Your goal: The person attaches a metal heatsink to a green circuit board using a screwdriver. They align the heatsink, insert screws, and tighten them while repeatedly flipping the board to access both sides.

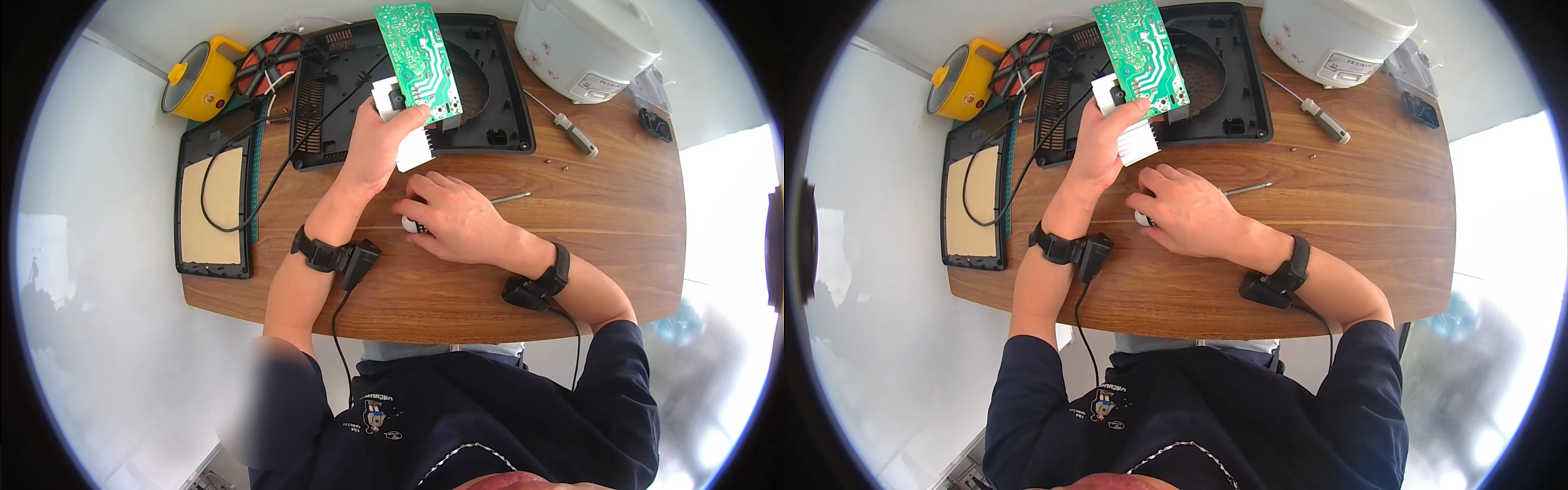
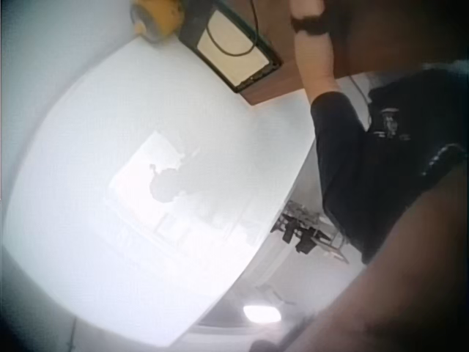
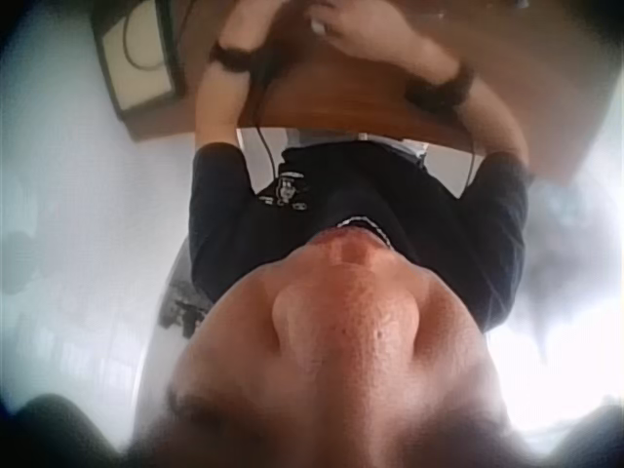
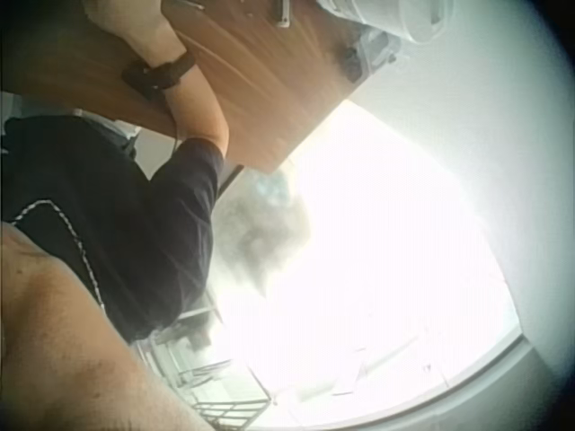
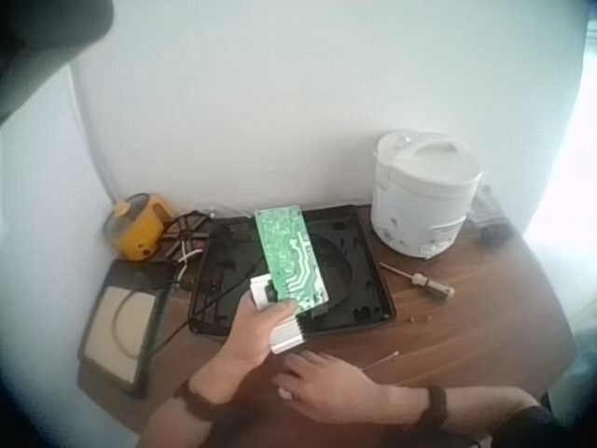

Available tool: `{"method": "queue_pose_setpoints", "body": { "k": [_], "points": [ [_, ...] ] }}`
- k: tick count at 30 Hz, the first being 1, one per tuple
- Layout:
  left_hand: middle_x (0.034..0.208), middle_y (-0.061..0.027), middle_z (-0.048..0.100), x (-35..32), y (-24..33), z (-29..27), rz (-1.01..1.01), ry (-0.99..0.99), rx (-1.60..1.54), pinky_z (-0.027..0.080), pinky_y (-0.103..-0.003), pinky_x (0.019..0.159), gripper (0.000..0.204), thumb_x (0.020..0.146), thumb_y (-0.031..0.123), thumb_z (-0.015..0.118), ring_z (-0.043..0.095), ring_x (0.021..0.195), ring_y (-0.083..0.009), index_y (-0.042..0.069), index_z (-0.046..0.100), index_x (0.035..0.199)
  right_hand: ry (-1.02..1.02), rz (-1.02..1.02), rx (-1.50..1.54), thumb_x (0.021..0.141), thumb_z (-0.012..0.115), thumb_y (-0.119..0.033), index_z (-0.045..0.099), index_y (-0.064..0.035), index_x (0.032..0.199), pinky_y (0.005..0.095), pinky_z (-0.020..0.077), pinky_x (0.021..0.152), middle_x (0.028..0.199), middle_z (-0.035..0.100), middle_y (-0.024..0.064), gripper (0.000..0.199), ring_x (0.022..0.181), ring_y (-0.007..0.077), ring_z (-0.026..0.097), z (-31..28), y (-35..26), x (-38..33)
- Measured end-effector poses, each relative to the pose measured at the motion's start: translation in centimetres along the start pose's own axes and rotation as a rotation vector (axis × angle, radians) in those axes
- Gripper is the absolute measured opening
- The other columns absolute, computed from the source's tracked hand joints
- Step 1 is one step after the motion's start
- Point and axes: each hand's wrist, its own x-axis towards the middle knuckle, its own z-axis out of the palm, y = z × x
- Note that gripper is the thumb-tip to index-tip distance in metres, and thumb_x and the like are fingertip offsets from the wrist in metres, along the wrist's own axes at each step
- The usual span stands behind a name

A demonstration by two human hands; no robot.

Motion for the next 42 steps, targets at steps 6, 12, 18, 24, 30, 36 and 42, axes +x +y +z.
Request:
{"method": "queue_pose_setpoints", "body": {
  "k": [6,12,18,24,30,36,42],
  "points": [
    [0.111,-0.0074,0.072,-0.11,0.04,0.04,-0.004,0.015,0.024,0.054,-0.031,0.088,0.028,0.092,0.008,0.07,0.067,0.097,-0.0131,-0.001,0.068,0.118,-0.008,-0.017,-0.014,0.079,0.081,-0.02,0.067,-0.0094,0.109,0.041,0.0536,0.084,0.103,0.057,0.0078,0.035,0.097,0.028,0.06,-0.09,0.06,0.09],
    [0.111,-0.0073,0.072,-0.09,0.02,0.16,0.011,0.013,0.024,0.054,-0.031,0.087,0.028,0.092,0.008,0.07,0.067,0.097,-0.0131,-0.002,0.068,0.118,-0.002,-0.023,-0.035,0.079,0.081,-0.02,0.068,-0.0097,0.108,0.0403,0.0539,0.083,0.102,0.057,0.0074,0.033,0.096,0.0276,0.06,0.03,0.12,0.0],
    [0.108,-0.007,0.073,-0.2,0.07,0.07,-0.002,0.012,0.041,0.054,-0.031,0.085,0.026,0.092,0.007,0.07,0.067,0.095,-0.0125,-0.001,0.069,0.116,0.006,-0.034,-0.048,0.078,0.08,-0.022,0.068,-0.0097,0.103,0.0393,0.0544,0.081,0.102,0.058,0.0083,0.03,0.095,0.0269,0.06,0.1,0.11,0.03],
    [0.108,-0.0067,0.073,-0.19,-0.01,0.03,0.011,0.005,0.041,0.053,-0.03,0.084,0.026,0.092,0.007,0.07,0.066,0.094,-0.0121,-0.002,0.069,0.117,0.015,-0.044,-0.056,0.078,0.08,-0.023,0.067,-0.0097,0.101,0.0391,0.0544,0.081,0.102,0.058,0.0082,0.029,0.095,0.0266,0.06,0.27,0.23,0.04],
    [0.108,-0.0067,0.072,-0.1,-0.08,0.02,0.009,0.004,0.041,0.053,-0.03,0.085,0.027,0.092,0.008,0.07,0.066,0.095,-0.012,-0.002,0.069,0.117,0.013,-0.049,-0.061,0.079,0.08,-0.023,0.067,-0.0097,0.1,0.0389,0.0543,0.081,0.102,0.057,0.0083,0.028,0.094,0.0265,0.06,0.34,0.32,0.01],
    [0.107,-0.0061,0.072,-0.11,-0.04,0.13,0.017,0.004,0.047,0.053,-0.03,0.084,0.027,0.091,0.008,0.07,0.065,0.094,-0.0115,-0.002,0.069,0.116,0.01,-0.054,-0.069,0.079,0.079,-0.023,0.067,-0.0098,0.1,0.0388,0.0544,0.08,0.102,0.057,0.0084,0.028,0.094,0.0265,0.06,0.21,0.31,0.06],
    [0.107,-0.0057,0.072,-0.11,-0.08,0.03,0.01,0.003,0.061,0.052,-0.029,0.083,0.027,0.091,0.009,0.07,0.065,0.094,-0.011,-0.001,0.069,0.116,0.01,-0.057,-0.069,0.079,0.079,-0.022,0.067,-0.0096,0.101,0.0389,0.0546,0.08,0.102,0.057,0.0087,0.027,0.094,0.0266,0.06,0.32,0.34,0.07]
  ]
}}
